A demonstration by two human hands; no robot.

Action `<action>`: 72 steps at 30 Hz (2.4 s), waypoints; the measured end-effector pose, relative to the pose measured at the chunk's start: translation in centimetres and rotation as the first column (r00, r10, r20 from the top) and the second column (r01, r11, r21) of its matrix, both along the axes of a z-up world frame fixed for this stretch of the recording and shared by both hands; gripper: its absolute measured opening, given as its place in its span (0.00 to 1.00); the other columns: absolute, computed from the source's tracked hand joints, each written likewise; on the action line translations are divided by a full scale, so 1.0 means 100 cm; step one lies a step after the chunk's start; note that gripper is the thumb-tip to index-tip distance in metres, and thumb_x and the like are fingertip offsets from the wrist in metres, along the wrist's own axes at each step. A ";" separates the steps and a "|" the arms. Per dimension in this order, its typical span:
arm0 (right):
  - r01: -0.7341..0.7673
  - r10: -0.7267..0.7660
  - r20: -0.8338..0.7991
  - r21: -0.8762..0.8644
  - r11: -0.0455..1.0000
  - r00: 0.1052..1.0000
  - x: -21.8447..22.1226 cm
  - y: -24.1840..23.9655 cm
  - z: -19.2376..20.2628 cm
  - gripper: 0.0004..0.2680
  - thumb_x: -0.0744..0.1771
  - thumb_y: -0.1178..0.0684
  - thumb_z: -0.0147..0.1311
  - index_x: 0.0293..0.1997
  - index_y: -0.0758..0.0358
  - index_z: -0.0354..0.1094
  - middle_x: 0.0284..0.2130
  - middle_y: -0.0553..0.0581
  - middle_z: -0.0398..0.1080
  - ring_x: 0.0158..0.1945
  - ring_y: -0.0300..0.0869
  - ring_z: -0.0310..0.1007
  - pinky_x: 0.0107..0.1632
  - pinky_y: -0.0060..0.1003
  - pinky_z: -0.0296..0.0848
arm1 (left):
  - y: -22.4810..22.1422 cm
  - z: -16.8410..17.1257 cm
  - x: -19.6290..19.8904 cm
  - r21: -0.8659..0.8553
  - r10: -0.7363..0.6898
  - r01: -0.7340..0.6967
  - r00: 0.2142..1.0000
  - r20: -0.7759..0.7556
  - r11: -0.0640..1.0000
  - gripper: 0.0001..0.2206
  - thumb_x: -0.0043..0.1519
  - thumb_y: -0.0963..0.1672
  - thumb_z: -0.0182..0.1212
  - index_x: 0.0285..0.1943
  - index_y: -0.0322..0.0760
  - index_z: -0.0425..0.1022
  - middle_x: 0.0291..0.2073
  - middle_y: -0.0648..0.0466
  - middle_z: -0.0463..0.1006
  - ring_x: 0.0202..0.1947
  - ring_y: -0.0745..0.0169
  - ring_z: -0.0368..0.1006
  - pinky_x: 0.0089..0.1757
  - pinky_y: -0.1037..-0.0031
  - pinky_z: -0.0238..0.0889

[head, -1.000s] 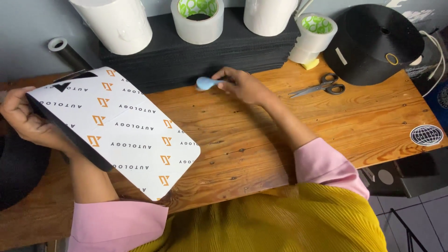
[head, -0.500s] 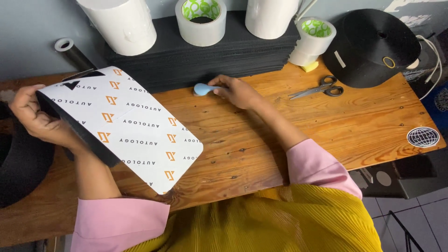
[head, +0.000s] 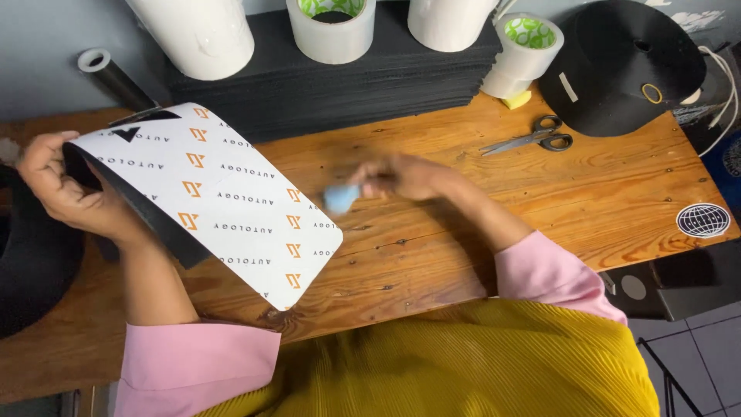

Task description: Inspecting a black strip of material, peeling off the adhesive backing, and smoothing it onto a surface using a small applicator tool.

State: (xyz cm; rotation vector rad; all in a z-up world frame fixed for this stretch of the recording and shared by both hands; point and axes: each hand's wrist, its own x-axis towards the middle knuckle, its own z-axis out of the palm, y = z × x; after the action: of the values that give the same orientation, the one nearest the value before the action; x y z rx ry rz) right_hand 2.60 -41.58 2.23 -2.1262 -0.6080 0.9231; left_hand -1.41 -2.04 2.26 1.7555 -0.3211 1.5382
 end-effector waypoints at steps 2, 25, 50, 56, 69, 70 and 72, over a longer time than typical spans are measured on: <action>-0.377 0.372 -0.135 -0.011 0.926 0.918 -0.018 -0.030 0.015 0.11 0.69 0.50 0.51 0.57 0.54 0.74 0.36 0.48 0.76 0.34 0.34 0.71 0.40 0.28 0.71 | 0.005 0.000 0.003 0.012 0.032 -0.032 0.999 0.001 0.999 0.04 0.69 0.32 0.58 0.49 0.20 0.69 0.42 0.36 0.71 0.44 0.42 0.70 0.48 0.59 0.63; -0.067 0.064 -0.044 -0.080 0.995 0.997 -0.031 -0.151 0.021 0.15 0.68 0.44 0.49 0.60 0.49 0.75 0.36 0.48 0.81 0.37 0.35 0.76 0.46 0.31 0.72 | 0.005 -0.007 0.003 0.014 -0.069 0.069 0.997 0.017 0.998 0.05 0.70 0.31 0.53 0.53 0.18 0.67 0.43 0.31 0.68 0.43 0.37 0.68 0.47 0.55 0.64; 0.272 -0.260 0.109 -0.109 0.956 0.959 -0.045 -0.226 0.011 0.13 0.70 0.49 0.51 0.61 0.47 0.74 0.32 0.48 0.73 0.36 0.35 0.69 0.42 0.30 0.64 | -0.011 -0.008 -0.012 0.189 0.034 -0.012 0.993 -0.113 0.982 0.07 0.75 0.32 0.62 0.51 0.14 0.67 0.43 0.31 0.67 0.46 0.34 0.64 0.49 0.51 0.61; 0.777 -0.698 0.488 0.060 0.626 0.524 0.000 -0.231 -0.003 0.08 0.71 0.51 0.52 0.55 0.51 0.73 0.34 0.52 0.74 0.38 0.39 0.71 0.44 0.35 0.65 | -0.017 -0.004 -0.012 0.290 0.097 -0.068 0.991 -0.088 0.955 0.06 0.73 0.32 0.65 0.52 0.16 0.71 0.42 0.34 0.77 0.49 0.32 0.67 0.55 0.52 0.61; 0.418 -0.406 0.217 -0.009 0.908 0.888 -0.044 -0.221 0.025 0.12 0.70 0.47 0.52 0.58 0.50 0.77 0.26 0.47 0.68 0.34 0.34 0.63 0.39 0.29 0.56 | -0.019 -0.010 -0.002 0.331 0.022 0.006 0.997 -0.079 0.944 0.07 0.72 0.29 0.66 0.52 0.13 0.71 0.44 0.29 0.77 0.44 0.31 0.75 0.54 0.52 0.66; 0.422 -0.410 0.217 -0.009 0.907 0.886 -0.049 -0.216 0.014 0.12 0.70 0.47 0.52 0.58 0.50 0.77 0.26 0.47 0.68 0.34 0.34 0.63 0.39 0.29 0.56 | -0.023 -0.006 -0.006 0.331 0.017 0.010 0.997 -0.079 0.944 0.07 0.72 0.29 0.66 0.52 0.13 0.71 0.44 0.29 0.77 0.44 0.31 0.75 0.54 0.52 0.66; 0.414 -0.362 0.281 -0.156 0.897 0.889 -0.052 -0.202 -0.005 0.12 0.69 0.45 0.52 0.59 0.43 0.74 0.42 0.46 0.80 0.43 0.39 0.76 0.48 0.35 0.70 | -0.031 0.005 -0.015 0.406 0.140 -0.094 0.986 -0.086 0.909 0.08 0.78 0.38 0.66 0.49 0.20 0.75 0.40 0.37 0.82 0.37 0.39 0.71 0.64 0.49 0.50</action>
State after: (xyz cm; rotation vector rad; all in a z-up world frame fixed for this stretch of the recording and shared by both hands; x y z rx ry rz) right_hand -2.62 -61.78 1.74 -2.4563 -0.1825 0.5205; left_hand -2.88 -5.13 2.79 2.2085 -0.5116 1.5246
